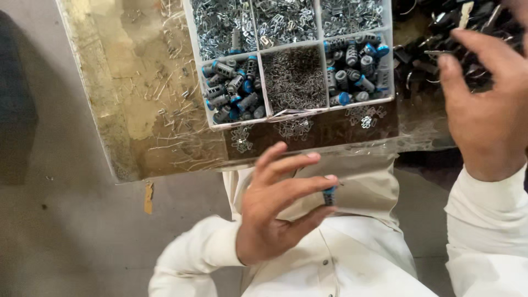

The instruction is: The person repeatedly picks small metal clips from a tray and attaches them to cylindrical components with blue ends. The person handles each unit one at a time, aligning and pressing the clip onto the cylinder, then returns the assembled unit to the tray.

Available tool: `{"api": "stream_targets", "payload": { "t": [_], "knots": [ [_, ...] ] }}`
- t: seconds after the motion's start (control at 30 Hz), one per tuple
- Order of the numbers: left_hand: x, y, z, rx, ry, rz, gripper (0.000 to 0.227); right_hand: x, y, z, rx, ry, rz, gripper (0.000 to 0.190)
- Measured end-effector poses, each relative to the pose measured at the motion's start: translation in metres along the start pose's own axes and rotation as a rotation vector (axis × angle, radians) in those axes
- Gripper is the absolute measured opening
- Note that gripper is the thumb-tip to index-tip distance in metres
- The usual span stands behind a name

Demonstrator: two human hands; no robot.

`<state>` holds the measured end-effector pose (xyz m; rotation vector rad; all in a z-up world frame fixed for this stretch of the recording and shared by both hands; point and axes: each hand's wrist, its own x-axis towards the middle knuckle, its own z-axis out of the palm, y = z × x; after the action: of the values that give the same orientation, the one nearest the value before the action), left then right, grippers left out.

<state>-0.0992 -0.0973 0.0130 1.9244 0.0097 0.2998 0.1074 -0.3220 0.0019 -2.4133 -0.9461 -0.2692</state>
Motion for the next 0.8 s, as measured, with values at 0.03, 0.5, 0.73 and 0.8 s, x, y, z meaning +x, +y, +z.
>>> {"api": "stream_targets", "payload": {
  "t": [0.03, 0.5, 0.73, 0.8],
  "knots": [
    [-0.008, 0.000, 0.013, -0.079, -0.001, -0.056, 0.039, 0.000, 0.010, 0.001, -0.083, -0.030, -0.037, 0.034],
    [-0.068, -0.014, 0.055, -0.388, 0.033, -0.434, 0.042, 0.018, 0.034, 0.008, -0.125, -0.239, -0.036, 0.025],
    [-0.065, -0.019, 0.049, -0.412, 0.049, -0.427, 0.042, -0.002, 0.034, 0.015, 0.392, -0.221, 0.201, 0.022],
    [-0.063, -0.017, 0.049, -0.453, 0.049, -0.426, 0.041, -0.001, 0.027, 0.015, 0.434, -0.231, 0.198, 0.021]
  ]
}}
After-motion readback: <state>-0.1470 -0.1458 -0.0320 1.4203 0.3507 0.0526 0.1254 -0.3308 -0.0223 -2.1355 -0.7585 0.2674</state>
